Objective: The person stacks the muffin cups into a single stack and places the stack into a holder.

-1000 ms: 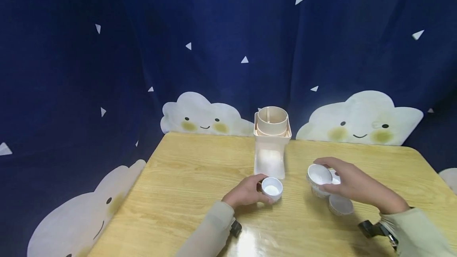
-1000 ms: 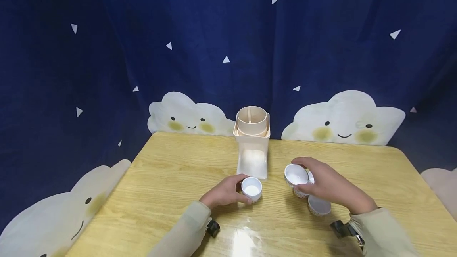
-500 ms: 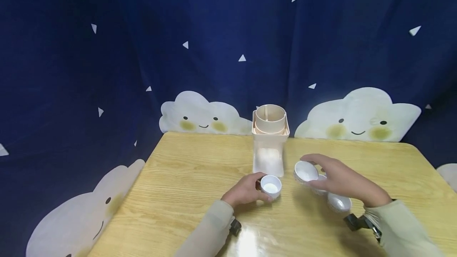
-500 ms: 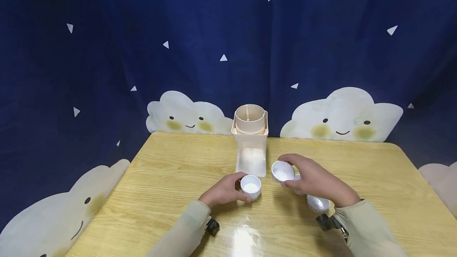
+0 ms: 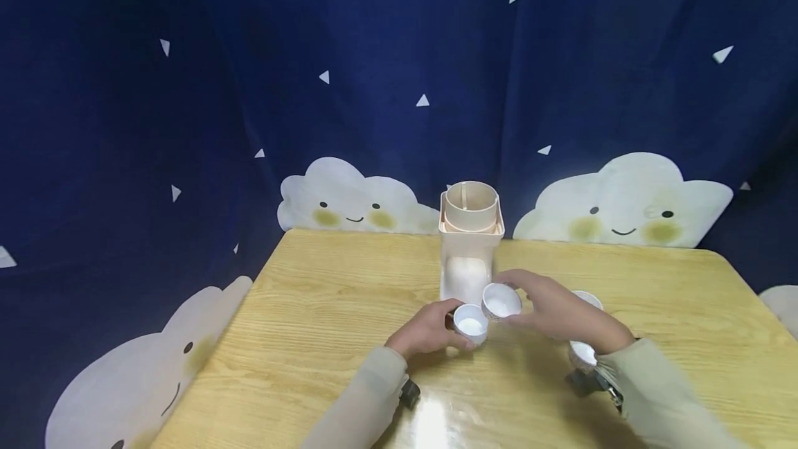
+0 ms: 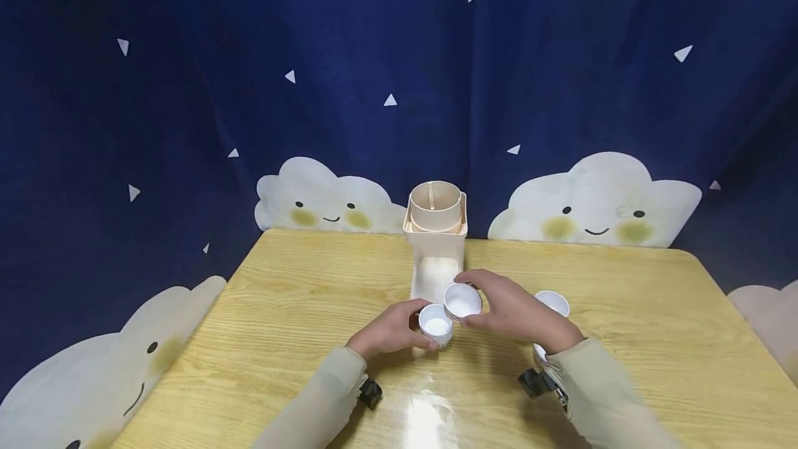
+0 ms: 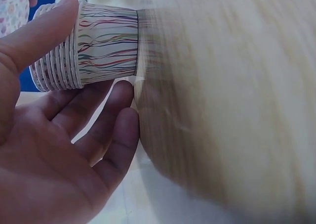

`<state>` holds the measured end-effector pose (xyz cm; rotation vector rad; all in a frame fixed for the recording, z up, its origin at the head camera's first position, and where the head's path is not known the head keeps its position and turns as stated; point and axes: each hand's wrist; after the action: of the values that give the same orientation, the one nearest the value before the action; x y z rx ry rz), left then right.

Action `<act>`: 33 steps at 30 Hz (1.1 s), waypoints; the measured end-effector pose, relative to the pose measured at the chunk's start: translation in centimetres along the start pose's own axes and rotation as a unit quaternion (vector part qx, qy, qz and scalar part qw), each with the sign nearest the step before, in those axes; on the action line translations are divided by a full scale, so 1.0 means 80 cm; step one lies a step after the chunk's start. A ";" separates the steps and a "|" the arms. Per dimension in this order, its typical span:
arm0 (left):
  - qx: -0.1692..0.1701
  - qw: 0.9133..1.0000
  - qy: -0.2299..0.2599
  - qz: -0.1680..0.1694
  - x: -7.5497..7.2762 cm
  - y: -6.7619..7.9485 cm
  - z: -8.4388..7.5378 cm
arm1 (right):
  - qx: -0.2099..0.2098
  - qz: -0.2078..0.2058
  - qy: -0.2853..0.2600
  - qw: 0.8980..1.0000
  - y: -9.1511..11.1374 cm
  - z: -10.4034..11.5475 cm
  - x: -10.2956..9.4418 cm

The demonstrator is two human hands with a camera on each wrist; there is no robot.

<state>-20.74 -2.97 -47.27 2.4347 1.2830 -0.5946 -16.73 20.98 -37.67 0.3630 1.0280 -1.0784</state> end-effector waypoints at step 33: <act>-0.002 1.000 0.016 0.003 0.000 0.001 0.002 | -0.012 0.065 0.004 0.998 -0.035 0.001 0.061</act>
<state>-20.72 -3.10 -47.37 2.4526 1.2882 -0.5535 -18.66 16.92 -41.06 0.4093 1.0102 -0.9476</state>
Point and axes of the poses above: each hand's wrist, its own y-axis away from the middle knuckle, its own x-axis out of the palm, z = x × y, and after that the axes turned 2 degrees about -z, right-handed
